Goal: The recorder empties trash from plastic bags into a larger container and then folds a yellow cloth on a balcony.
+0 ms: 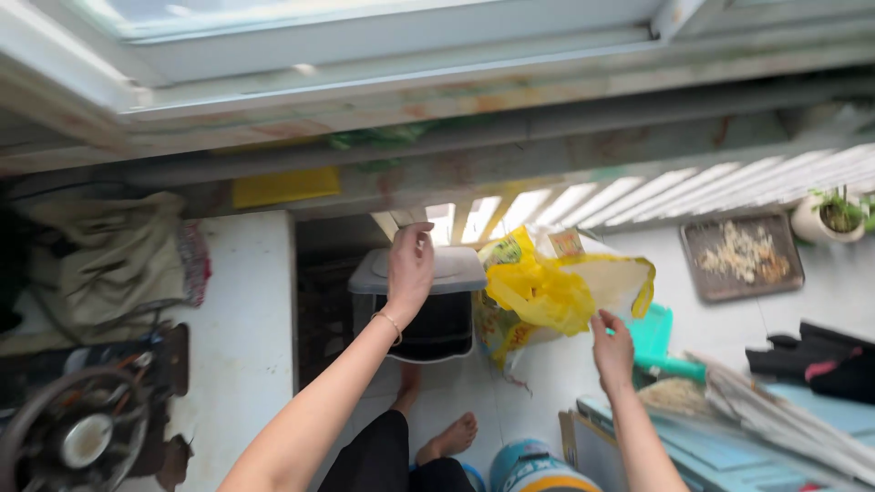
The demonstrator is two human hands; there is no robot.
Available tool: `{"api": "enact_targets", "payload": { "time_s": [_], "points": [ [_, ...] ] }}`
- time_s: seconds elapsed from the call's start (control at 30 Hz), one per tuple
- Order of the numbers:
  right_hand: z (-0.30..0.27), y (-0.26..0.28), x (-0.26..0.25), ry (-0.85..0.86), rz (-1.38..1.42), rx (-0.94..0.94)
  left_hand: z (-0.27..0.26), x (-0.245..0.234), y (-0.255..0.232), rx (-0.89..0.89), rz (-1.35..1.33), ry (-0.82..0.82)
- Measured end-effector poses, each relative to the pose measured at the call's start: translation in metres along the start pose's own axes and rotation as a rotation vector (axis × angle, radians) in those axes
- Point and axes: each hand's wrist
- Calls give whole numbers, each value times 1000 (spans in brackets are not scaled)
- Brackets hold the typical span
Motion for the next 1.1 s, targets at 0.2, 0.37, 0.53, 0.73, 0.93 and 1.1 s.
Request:
{"api": "enact_targets", "payload": {
  "time_s": [0.2,0.37,0.53,0.73,0.93,1.1],
  "points": [
    [-25,135,-2,309,139,-120,35,-94,23,143,-16,-495],
    [-48,224,-28,351,140,-261,90,-158,31,295,173,-813],
    [-69,274,-53,422,133,-283,122,-179,26,58,420,-458],
    [-62,277,-52,463,126,-298,173,-207,52,-267,755,-520],
    [-57,256,-48,464,87,-217,197,-243,58,-567,728,-468],
    [-63,249,-45,475,72,-159,211,-262,109,-712,705,-431]
  ]
}}
Point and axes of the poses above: each hand's wrist, its own z-axis towards the middle knuckle, its own x-axis out of the palm, y = z × x, and after that the axes turned 14 degrees about -z, right-handed
